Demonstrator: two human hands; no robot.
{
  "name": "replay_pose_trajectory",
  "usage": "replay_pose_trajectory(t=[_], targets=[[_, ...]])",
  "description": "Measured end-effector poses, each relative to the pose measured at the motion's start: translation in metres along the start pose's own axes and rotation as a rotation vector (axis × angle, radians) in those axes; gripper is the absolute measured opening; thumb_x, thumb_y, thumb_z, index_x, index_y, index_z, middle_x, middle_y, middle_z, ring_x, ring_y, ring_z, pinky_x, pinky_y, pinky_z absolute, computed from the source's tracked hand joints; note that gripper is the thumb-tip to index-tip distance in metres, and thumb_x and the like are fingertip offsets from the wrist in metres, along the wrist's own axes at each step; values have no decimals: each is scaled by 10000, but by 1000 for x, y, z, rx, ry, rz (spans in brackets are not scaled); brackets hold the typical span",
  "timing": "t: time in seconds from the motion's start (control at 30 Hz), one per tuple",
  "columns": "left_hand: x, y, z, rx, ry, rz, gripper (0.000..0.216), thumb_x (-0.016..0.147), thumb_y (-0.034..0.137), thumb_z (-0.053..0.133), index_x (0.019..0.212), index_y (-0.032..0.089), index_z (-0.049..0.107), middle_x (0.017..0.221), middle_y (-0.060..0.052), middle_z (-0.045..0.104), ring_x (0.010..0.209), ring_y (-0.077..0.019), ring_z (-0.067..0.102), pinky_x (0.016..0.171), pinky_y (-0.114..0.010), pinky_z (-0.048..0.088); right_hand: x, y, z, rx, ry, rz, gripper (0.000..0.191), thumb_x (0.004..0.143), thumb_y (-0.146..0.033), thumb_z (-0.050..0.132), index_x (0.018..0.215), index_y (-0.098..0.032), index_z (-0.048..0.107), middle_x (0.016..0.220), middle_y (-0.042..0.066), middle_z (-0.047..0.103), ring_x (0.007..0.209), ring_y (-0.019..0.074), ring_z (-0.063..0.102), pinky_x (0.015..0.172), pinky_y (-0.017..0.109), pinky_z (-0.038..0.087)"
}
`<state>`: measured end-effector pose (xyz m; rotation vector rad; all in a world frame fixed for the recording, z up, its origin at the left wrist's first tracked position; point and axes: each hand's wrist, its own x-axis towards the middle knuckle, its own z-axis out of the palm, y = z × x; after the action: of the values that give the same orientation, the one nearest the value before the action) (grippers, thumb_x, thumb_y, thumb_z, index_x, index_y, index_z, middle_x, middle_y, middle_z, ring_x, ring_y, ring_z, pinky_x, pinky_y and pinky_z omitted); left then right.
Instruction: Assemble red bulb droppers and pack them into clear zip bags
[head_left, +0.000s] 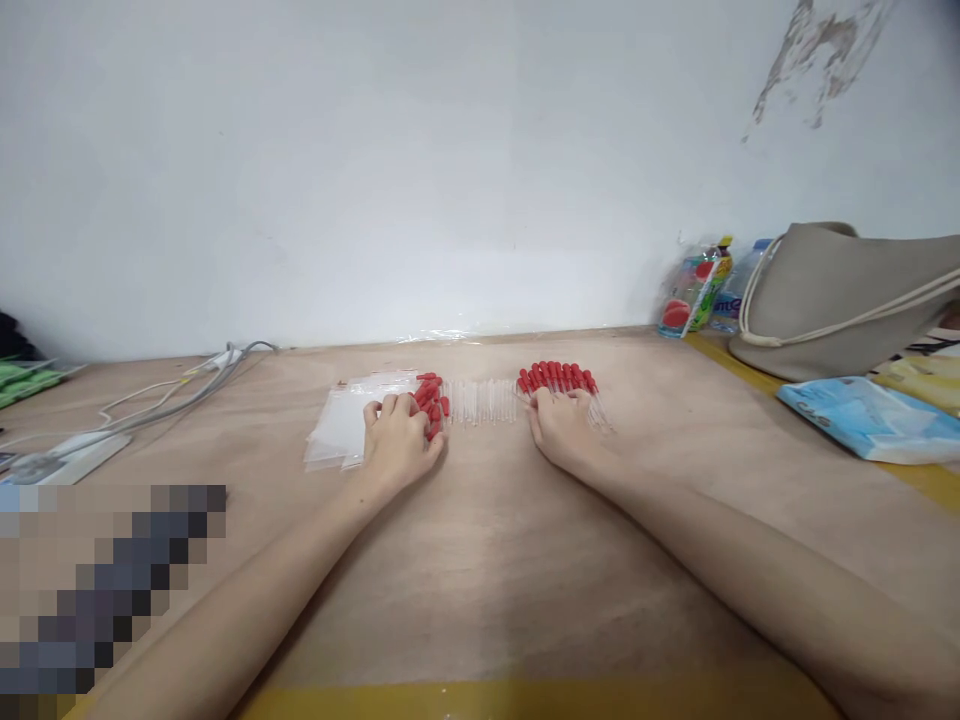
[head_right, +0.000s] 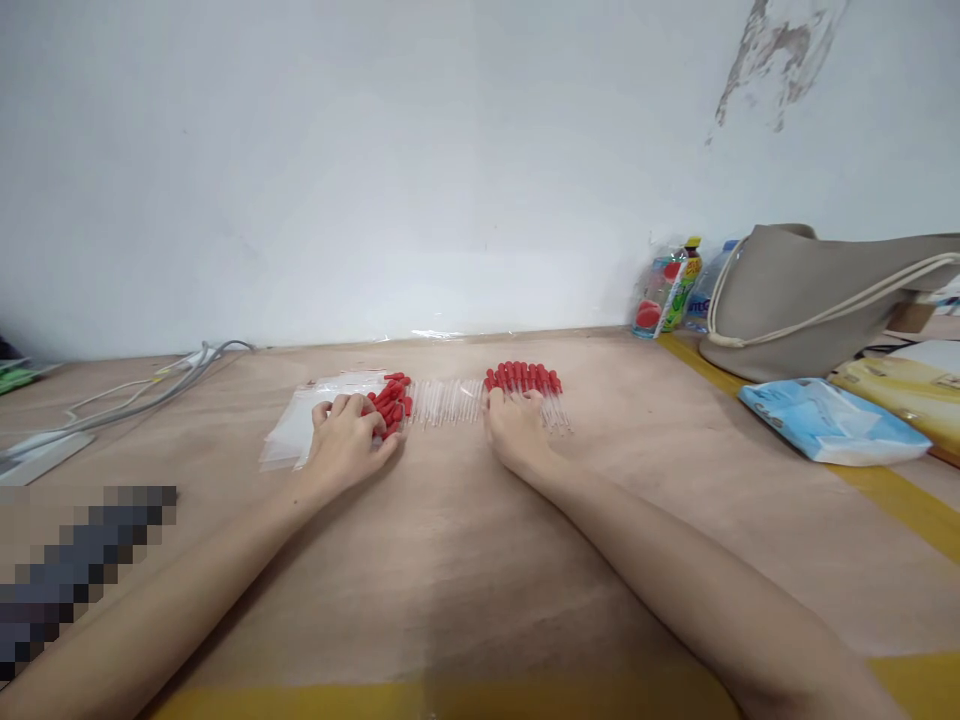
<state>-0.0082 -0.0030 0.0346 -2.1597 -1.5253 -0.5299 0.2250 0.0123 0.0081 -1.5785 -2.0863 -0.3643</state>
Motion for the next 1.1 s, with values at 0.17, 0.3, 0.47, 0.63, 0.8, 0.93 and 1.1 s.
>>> replay_pose_trajectory(t=[0.17, 0.3, 0.47, 0.63, 0.8, 0.93, 1.1], targets=[[-16, 24, -7, -298, -43, 161, 166, 783, 289, 490, 714, 161, 569, 818, -68, 516, 810, -205, 480, 740, -354, 397, -30, 18, 2, 183, 171, -188, 200, 869, -207, 387, 956, -150, 558, 816, 62, 645, 775, 171, 551, 791, 323, 271], [-26, 34, 7, -544, -88, 160, 141, 791, 236, 498, 874, 164, 586, 863, -57, 548, 821, -182, 522, 739, -319, 439, -38, 19, -3, 244, 164, -303, 224, 875, -198, 391, 984, -162, 584, 844, 68, 635, 781, 165, 542, 746, 301, 312], [-21, 35, 17, -664, -125, 208, 161, 828, 244, 499, 906, 200, 632, 981, -51, 589, 908, -180, 542, 815, -323, 430, -40, 11, -9, 324, 128, -329, 180, 857, -193, 420, 890, -172, 595, 849, 52, 634, 759, 143, 548, 823, 324, 303], [-19, 36, 18, -719, -127, 150, 140, 849, 241, 475, 853, 186, 604, 849, -34, 623, 814, -168, 562, 735, -300, 437, -44, 5, -12, 401, 90, -366, 158, 858, -231, 440, 830, -167, 581, 745, 19, 624, 665, 116, 532, 823, 321, 294], [-22, 37, 15, -779, -125, 103, 158, 874, 278, 438, 924, 197, 565, 852, -17, 640, 764, -152, 581, 684, -269, 434, -46, 2, -13, 448, 100, -385, 163, 865, -248, 439, 830, -168, 576, 721, 12, 614, 653, 113, 526, 809, 318, 290], [-22, 37, 13, -791, -109, 117, 153, 872, 267, 443, 916, 194, 570, 847, -13, 641, 769, -148, 583, 694, -263, 434, -44, 2, -12, 445, 95, -365, 167, 867, -245, 433, 835, -168, 578, 739, 18, 618, 658, 111, 522, 808, 318, 286], [-22, 36, 13, -829, -115, 141, 175, 862, 285, 465, 953, 202, 590, 904, -24, 649, 824, -158, 590, 740, -275, 445, -43, 2, -13, 433, 75, -389, 187, 874, -243, 419, 841, -170, 588, 742, 20, 623, 673, 115, 522, 770, 306, 294]])
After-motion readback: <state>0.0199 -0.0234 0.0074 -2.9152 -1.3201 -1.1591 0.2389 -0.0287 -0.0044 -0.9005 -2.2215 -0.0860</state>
